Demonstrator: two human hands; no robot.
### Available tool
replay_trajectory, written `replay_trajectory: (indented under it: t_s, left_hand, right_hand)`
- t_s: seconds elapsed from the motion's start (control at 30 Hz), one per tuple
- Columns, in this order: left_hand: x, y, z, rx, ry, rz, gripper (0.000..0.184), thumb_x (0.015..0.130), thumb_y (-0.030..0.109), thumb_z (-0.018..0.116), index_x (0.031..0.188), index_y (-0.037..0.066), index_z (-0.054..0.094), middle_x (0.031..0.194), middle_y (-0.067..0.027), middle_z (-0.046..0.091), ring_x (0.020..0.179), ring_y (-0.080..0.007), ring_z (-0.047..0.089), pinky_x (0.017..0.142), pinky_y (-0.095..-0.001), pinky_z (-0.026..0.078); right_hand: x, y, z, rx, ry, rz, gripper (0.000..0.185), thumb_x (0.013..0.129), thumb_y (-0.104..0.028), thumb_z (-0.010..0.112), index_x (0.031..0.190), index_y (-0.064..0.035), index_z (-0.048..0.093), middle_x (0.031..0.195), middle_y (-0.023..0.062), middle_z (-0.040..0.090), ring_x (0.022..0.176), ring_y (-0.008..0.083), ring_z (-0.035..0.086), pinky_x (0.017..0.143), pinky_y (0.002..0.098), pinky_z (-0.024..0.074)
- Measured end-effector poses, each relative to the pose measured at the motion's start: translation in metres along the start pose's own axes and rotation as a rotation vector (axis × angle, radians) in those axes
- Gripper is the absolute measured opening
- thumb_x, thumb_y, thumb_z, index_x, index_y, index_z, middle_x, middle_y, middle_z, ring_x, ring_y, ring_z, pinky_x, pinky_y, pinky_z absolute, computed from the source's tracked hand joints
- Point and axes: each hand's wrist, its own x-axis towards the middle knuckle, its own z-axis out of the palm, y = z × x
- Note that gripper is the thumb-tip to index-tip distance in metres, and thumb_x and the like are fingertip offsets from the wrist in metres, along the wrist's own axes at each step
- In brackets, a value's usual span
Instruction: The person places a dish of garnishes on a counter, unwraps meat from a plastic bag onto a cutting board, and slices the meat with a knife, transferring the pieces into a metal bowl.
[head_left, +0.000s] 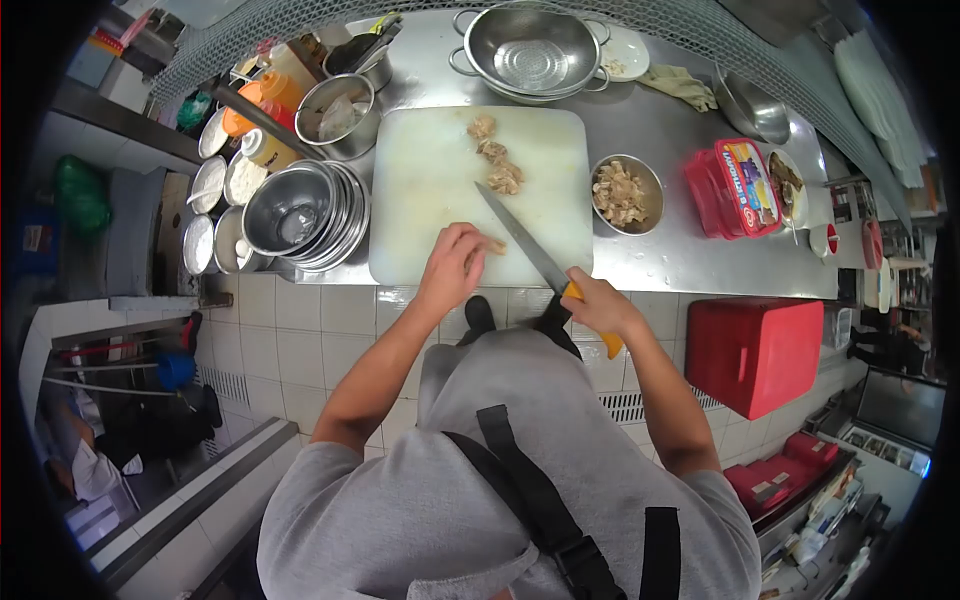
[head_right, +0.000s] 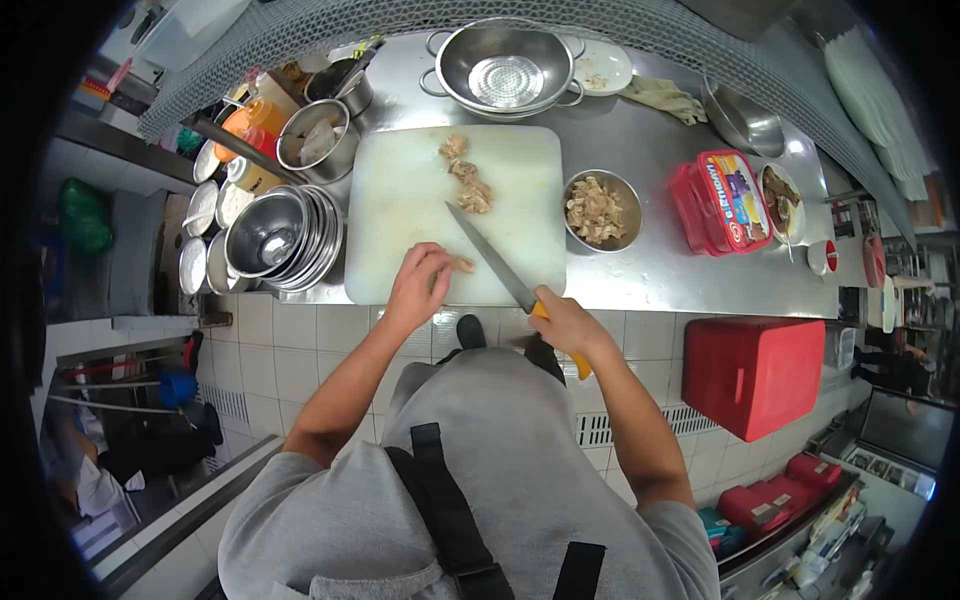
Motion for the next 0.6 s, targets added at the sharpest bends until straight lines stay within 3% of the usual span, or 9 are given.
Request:
replay_trajectory:
  t_s: [0.07, 0.13, 0.27, 0.47, 0.6]
  left_hand:
    - [-0.004, -0.005, 0.003, -0.031, 0.043, -0.104, 0.013, 0.083, 0.0, 0.066, 0.096, 0.001, 0.068, 0.108, -0.0141, 0.062, 0.098, -0.0331, 0.059, 0.086, -0.0397, 0.05]
    - [-0.003, -0.007, 0.012, -0.072, -0.026, -0.16, 0.014, 0.079, -0.004, 0.067, 0.092, -0.001, 0.067, 0.097, -0.0135, 0.06, 0.091, -0.0327, 0.058, 0.081, -0.04, 0.05]
    - [-0.009, 0.002, 0.021, -0.078, -0.062, -0.016, 0.013, 0.078, -0.004, 0.068, 0.091, -0.002, 0.067, 0.098, -0.0134, 0.06, 0.091, -0.0334, 0.057, 0.08, -0.0393, 0.05]
    - [-0.018, 0.002, 0.027, -0.056, 0.09, -0.067, 0.016, 0.075, -0.007, 0.071, 0.09, -0.002, 0.067, 0.1, -0.0125, 0.061, 0.093, -0.0322, 0.057, 0.079, -0.0393, 0.05]
    - [-0.021, 0.001, 0.028, -0.068, 0.079, -0.09, 0.016, 0.076, -0.005, 0.072, 0.091, 0.0, 0.068, 0.101, -0.0122, 0.062, 0.094, -0.0327, 0.058, 0.081, -0.0381, 0.05]
  right_hand:
    - [-0.007, -0.008, 0.002, -0.098, -0.023, 0.052, 0.033, 0.094, -0.022, 0.059, 0.114, -0.0021, 0.042, 0.096, 0.0311, 0.065, 0.087, 0.0492, 0.063, 0.08, 0.0524, 0.0504]
    - [-0.012, -0.025, 0.007, -0.251, 0.141, -0.032, 0.034, 0.094, -0.021, 0.059, 0.116, -0.0026, 0.04, 0.096, 0.0314, 0.064, 0.092, 0.0507, 0.061, 0.083, 0.0551, 0.0483]
    - [0.008, -0.052, 0.018, -0.245, 0.21, -0.057, 0.032, 0.095, -0.02, 0.057, 0.115, -0.0024, 0.039, 0.096, 0.0315, 0.064, 0.096, 0.0511, 0.06, 0.084, 0.0573, 0.047]
    - [0.035, -0.052, 0.036, -0.267, 0.16, -0.111, 0.03, 0.096, -0.016, 0.055, 0.115, -0.0013, 0.037, 0.091, 0.0335, 0.064, 0.09, 0.0543, 0.059, 0.079, 0.0589, 0.0457]
    - [0.015, -0.094, 0.016, -0.325, 0.114, 0.032, 0.026, 0.098, -0.02, 0.052, 0.113, -0.0014, 0.039, 0.095, 0.0339, 0.064, 0.093, 0.0526, 0.062, 0.081, 0.0582, 0.0487]
